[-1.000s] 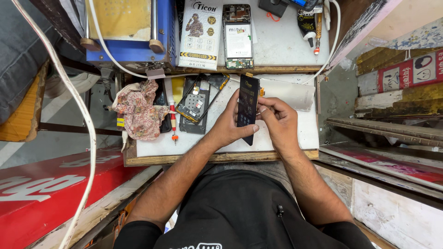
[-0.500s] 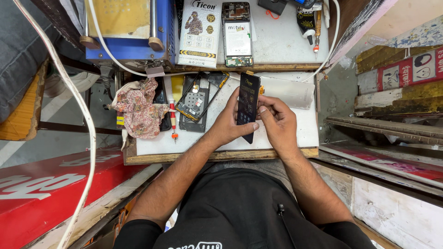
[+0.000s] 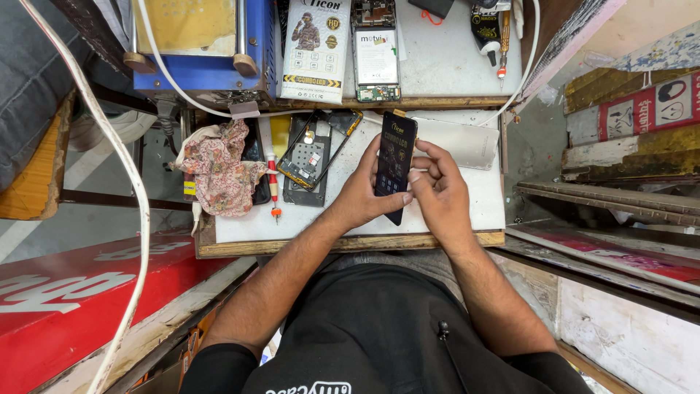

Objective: The person disassembles a smartphone, removes the screen and internal components, cleans the frame with a cloth, and reassembles the device by reconnecting cables and placing the screen back. The person also handles a second phone and its parts on the workbench.

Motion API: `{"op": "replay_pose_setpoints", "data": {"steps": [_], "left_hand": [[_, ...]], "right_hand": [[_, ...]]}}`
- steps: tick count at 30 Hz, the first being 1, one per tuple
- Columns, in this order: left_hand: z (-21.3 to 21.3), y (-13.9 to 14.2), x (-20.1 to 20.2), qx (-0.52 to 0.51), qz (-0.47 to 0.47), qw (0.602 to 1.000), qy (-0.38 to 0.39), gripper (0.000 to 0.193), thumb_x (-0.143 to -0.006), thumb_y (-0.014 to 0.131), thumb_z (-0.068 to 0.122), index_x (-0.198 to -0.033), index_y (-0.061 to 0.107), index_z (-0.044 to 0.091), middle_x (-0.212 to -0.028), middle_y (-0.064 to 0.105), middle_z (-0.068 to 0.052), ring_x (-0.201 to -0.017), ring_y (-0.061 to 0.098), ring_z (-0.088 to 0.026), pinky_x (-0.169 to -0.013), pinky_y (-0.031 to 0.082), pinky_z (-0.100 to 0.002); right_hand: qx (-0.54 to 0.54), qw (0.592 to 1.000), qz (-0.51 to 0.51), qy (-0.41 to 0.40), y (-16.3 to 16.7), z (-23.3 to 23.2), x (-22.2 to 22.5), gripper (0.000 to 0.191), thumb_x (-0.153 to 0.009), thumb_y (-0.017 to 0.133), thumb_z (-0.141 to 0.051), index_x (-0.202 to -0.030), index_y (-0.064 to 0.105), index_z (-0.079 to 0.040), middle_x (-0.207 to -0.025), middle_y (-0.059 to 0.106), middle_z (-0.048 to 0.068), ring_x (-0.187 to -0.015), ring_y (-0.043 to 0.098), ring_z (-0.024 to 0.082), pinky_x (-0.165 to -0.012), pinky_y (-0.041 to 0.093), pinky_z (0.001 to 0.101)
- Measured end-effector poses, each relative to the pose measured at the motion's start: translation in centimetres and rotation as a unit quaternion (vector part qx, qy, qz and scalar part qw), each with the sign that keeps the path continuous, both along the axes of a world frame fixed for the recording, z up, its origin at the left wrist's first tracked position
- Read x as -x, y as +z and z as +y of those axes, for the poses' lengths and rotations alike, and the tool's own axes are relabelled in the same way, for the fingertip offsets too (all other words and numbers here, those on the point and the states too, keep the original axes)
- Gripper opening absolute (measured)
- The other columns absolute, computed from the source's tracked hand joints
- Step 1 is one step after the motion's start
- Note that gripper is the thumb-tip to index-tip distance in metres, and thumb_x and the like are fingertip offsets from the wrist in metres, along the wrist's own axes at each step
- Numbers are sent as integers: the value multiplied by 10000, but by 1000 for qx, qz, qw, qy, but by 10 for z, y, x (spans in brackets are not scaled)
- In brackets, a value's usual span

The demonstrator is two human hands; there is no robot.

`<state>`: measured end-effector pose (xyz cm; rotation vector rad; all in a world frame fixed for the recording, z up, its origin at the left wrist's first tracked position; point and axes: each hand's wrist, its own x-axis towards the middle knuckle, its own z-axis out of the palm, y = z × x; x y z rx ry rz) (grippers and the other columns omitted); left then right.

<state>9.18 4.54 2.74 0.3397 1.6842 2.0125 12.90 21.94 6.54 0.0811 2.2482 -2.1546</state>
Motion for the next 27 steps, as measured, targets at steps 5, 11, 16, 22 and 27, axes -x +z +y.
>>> {"op": "replay_pose_setpoints", "data": {"steps": [5,11,16,22,27], "left_hand": [[2,16,-6,89,140,985,48,1155,-835,870,272,-1650,80,56,-1399,594,-189,-1249,640,-239,-1049,529,-363],[-18,14,-18,46,16,997,61,926,-922,750,161,-1646,187,39,-1313,646,-163,-1065,679,-152,-911,567,-291],[-22,-7,-38,-74,-40,995,55,594,-1000,683,72,-1528,434,-38,-1231,687,-132,-1030,677,-128,-936,571,-275],[-19,-22,-52,-77,-60,990,100,342,-1031,650,91,-1330,613,-72,-1068,742,-95,-951,707,-128,-889,593,-292],[-18,-18,-52,-76,-54,990,109,332,-1030,651,105,-1312,621,-66,-1053,752,-92,-950,716,-127,-886,593,-289]], "right_hand": [[18,999,-47,0,-3,6,0,488,-991,632,-25,-1448,475,40,-1176,706,125,-1009,695,120,-812,583,235],[211,973,-87,-29,-6,23,3,461,-1018,647,-74,-1446,507,26,-1156,737,120,-958,715,144,-756,612,274],[260,964,-49,-36,-7,25,4,433,-1044,648,-80,-1435,484,12,-1189,731,125,-993,721,155,-778,618,281],[252,967,-25,-26,-9,18,-1,458,-1042,643,-74,-1462,471,-4,-1188,722,123,-1038,721,161,-839,638,302],[254,967,-20,-14,-8,21,-1,452,-1043,651,-78,-1458,487,-4,-1192,727,135,-1036,724,173,-841,643,317]]}}
